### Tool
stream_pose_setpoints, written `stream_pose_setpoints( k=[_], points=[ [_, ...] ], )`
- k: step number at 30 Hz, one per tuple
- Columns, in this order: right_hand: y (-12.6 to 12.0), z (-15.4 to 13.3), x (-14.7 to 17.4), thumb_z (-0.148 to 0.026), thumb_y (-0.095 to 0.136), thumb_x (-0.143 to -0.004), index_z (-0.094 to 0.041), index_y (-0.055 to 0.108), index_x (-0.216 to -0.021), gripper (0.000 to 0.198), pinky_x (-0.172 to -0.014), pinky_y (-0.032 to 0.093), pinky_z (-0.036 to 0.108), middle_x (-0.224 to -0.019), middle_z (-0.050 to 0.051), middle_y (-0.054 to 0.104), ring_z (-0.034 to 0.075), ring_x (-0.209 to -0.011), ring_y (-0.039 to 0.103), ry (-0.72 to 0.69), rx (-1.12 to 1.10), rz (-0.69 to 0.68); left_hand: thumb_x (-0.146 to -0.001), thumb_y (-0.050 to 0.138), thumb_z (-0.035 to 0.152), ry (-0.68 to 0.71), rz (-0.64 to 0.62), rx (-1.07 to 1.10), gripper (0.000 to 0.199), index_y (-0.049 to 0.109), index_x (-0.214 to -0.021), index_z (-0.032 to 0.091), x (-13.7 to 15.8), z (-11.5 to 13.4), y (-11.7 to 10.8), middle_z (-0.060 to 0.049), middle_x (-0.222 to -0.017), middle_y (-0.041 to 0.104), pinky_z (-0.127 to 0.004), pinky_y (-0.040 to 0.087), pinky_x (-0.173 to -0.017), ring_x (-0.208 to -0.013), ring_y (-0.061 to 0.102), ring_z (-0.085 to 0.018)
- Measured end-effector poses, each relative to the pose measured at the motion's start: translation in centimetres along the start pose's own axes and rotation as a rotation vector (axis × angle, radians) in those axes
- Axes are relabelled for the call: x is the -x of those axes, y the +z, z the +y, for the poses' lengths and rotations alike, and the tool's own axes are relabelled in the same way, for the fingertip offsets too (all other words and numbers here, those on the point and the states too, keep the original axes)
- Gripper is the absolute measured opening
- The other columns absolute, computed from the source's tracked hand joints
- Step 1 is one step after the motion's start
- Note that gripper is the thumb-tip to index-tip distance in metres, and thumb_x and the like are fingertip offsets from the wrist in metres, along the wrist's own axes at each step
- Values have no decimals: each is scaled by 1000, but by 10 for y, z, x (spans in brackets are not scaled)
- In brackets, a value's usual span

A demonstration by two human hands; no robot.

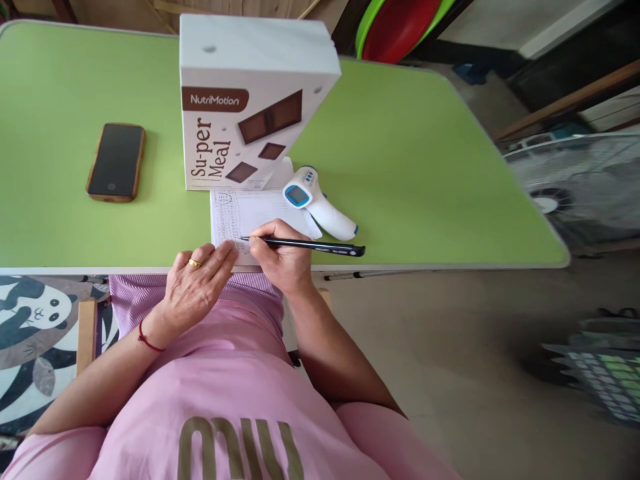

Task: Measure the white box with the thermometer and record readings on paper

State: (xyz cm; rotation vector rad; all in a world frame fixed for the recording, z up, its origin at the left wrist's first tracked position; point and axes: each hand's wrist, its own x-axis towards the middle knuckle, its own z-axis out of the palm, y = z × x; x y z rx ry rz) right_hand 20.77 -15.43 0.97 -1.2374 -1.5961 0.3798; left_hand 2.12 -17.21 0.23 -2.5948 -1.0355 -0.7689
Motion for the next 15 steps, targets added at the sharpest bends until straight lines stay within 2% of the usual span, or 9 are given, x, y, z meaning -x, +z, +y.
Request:
stream_pose_setpoints(
  k=[11,15],
  points=[
    [1,0,-1,-19,57,-80,-22,59,-69,12,-48,40,22,-54,-7,56,9,-46,47,16,-12,49,-100,58,20,-1,-4,7,26,64,-124,14,0,0,0,-5,-129,70,-35,40,-75,-106,59,-20],
    [0,0,-1,-21,58,-81,-22,60,-70,12,-50,43,23,-55,-6,59,9,-49,49,3,-1,8,-101,58,21,-3,-3,3,27,64,-126,15,0,0,0,-5,-129,71,-36,40,-75,-107,59,-19]
  ],
)
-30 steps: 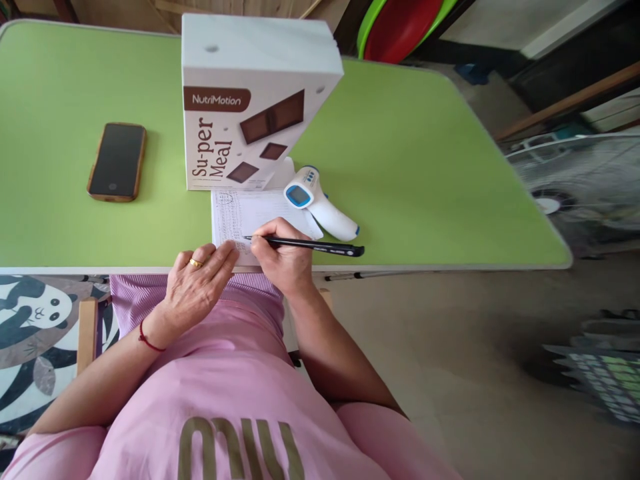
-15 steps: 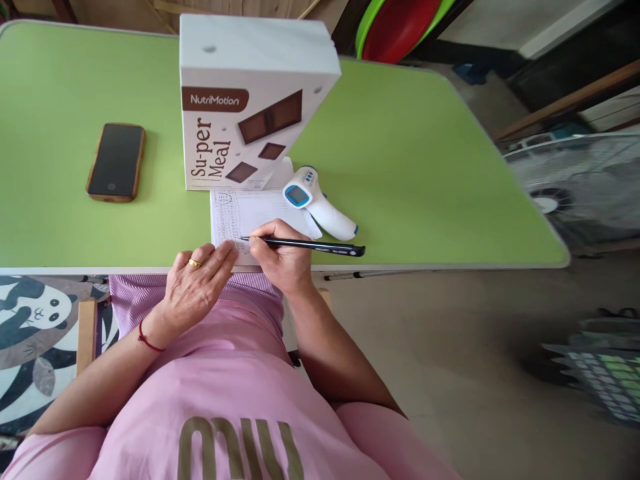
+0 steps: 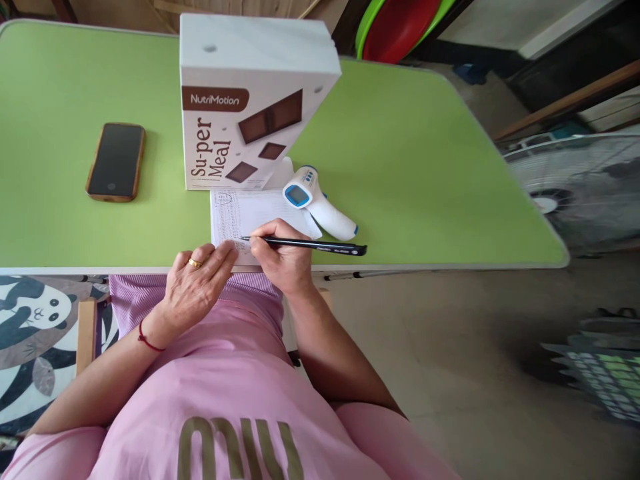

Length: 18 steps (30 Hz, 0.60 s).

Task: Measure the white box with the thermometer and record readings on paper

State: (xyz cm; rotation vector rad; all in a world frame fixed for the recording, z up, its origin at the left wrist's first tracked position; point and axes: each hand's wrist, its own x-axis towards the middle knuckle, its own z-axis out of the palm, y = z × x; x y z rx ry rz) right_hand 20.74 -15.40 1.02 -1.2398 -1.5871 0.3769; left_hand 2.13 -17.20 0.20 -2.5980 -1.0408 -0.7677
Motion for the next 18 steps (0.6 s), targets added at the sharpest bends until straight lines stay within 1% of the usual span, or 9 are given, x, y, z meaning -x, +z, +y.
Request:
stream_pose_setpoints(
  k=[7,9,13,18],
  points=[
    [1,-1,-2,-21,58,-81,-22,59,-69,12,-50,42,22,-54,-7,57,9,-48,48,-17,11,-41,-99,60,20,11,11,-2,27,64,-124,12,-1,0,-1,-4,-129,71,-36,40,-74,-106,58,-20],
    [1,-2,-2,-20,57,-81,-22,59,-70,12,-50,41,22,-54,-7,56,9,-48,48,0,-7,-11,-100,59,20,10,6,-1,27,64,-125,12,-1,0,-1,-5,-129,70,-36,40,-74,-106,58,-20],
    [2,-1,-1,-19,56,-79,-22,57,-69,11,-49,39,23,-52,-8,53,9,-47,45,51,-49,100,-100,58,20,10,1,5,26,64,-125,14,0,0,0,-5,-129,70,-35,40,-75,-107,59,-20],
    [2,-1,-1,-18,56,-78,-22,57,-68,11,-48,38,23,-53,-7,54,9,-46,44,49,-22,57,-101,57,21,1,-7,10,27,63,-126,14,0,0,0,-6,-129,70,-36,40,-76,-108,59,-20]
  ],
)
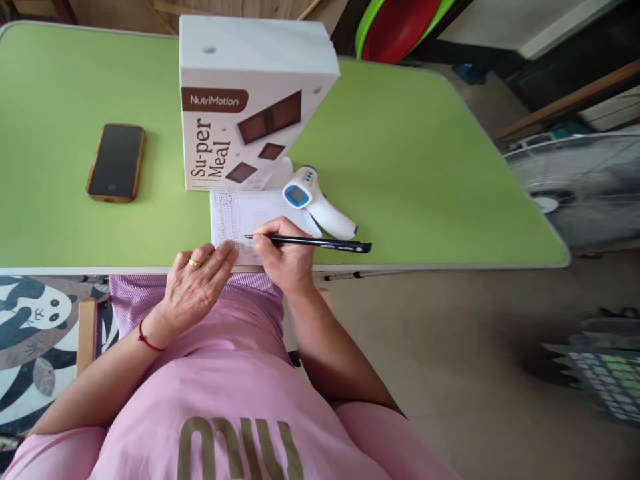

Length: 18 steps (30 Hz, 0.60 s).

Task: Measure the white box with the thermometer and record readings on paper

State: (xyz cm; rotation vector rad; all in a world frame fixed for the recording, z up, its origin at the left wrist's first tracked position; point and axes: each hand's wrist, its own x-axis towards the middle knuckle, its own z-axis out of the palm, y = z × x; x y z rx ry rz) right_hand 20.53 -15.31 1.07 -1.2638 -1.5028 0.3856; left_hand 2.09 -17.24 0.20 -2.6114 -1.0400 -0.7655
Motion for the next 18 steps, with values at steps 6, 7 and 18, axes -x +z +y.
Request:
stream_pose_setpoints(
  k=[6,7,18],
  points=[
    [0,-1,0,-20,57,-78,-22,57,-67,11,-48,40,23,-53,-7,55,9,-47,45,8,29,-34,-101,54,18,-5,-20,17,31,61,-131,17,1,0,-1,-7,-131,69,-36,40,-77,-109,59,-21],
    [0,-1,0,-21,57,-78,-22,57,-67,11,-49,40,23,-53,-7,55,10,-47,45,9,31,-36,-101,54,18,-8,-24,26,33,60,-133,18,1,0,-1,-7,-131,69,-36,41,-77,-110,59,-21],
    [1,0,-1,-22,57,-80,-22,57,-68,12,-49,40,23,-52,-7,54,9,-47,46,-30,20,-38,-101,56,19,2,9,-5,24,65,-123,15,-1,0,-1,-5,-128,71,-35,39,-74,-105,60,-20]
  ],
)
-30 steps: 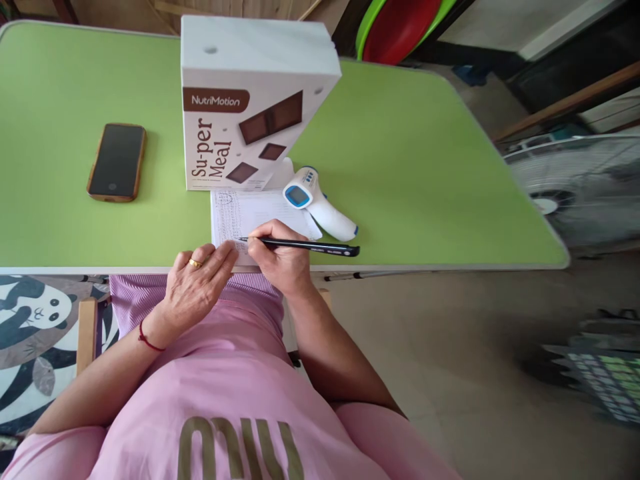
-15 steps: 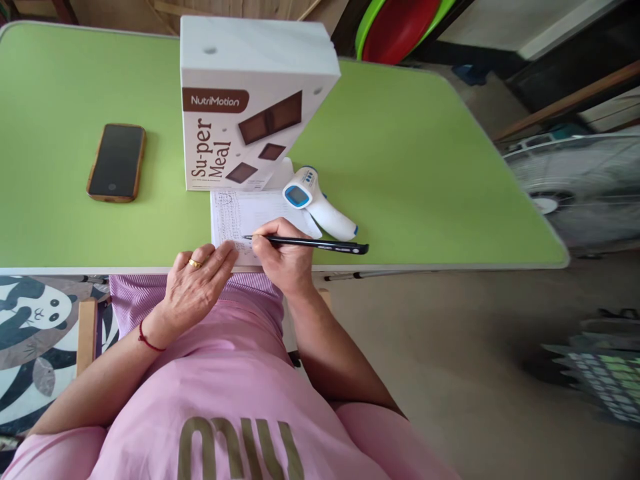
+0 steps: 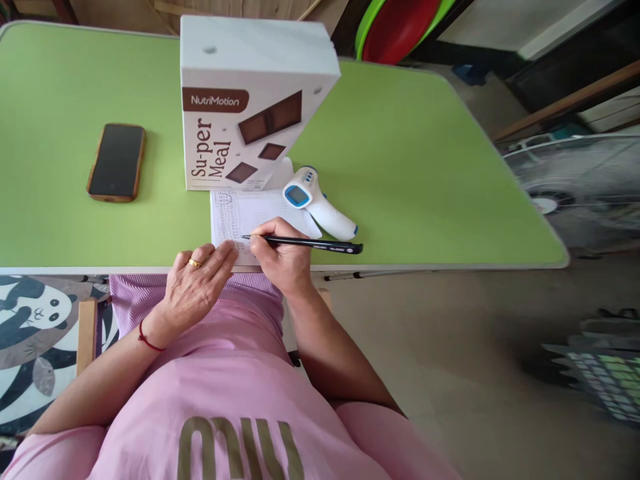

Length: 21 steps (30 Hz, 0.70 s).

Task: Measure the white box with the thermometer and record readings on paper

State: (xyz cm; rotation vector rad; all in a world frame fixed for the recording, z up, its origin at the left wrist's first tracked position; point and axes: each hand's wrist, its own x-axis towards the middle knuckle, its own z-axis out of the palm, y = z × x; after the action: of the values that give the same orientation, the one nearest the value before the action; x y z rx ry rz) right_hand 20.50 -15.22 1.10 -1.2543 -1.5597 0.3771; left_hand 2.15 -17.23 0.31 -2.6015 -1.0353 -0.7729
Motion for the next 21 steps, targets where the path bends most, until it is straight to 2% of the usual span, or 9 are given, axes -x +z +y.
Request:
stream_pose_setpoints(
  k=[16,21],
  points=[
    [0,0,0,-21,57,-79,-23,57,-68,12,-50,42,24,-52,-7,55,10,-48,48,17,22,-18,-100,55,18,-10,-26,32,31,61,-131,17,2,0,1,-7,-131,69,-36,40,-75,-111,59,-22],
    [-1,0,-1,-21,57,-80,-23,57,-68,12,-50,42,23,-53,-7,56,10,-48,48,7,14,-13,-100,57,17,0,2,5,25,64,-124,14,1,0,1,-6,-129,71,-36,39,-73,-106,59,-20]
  ],
)
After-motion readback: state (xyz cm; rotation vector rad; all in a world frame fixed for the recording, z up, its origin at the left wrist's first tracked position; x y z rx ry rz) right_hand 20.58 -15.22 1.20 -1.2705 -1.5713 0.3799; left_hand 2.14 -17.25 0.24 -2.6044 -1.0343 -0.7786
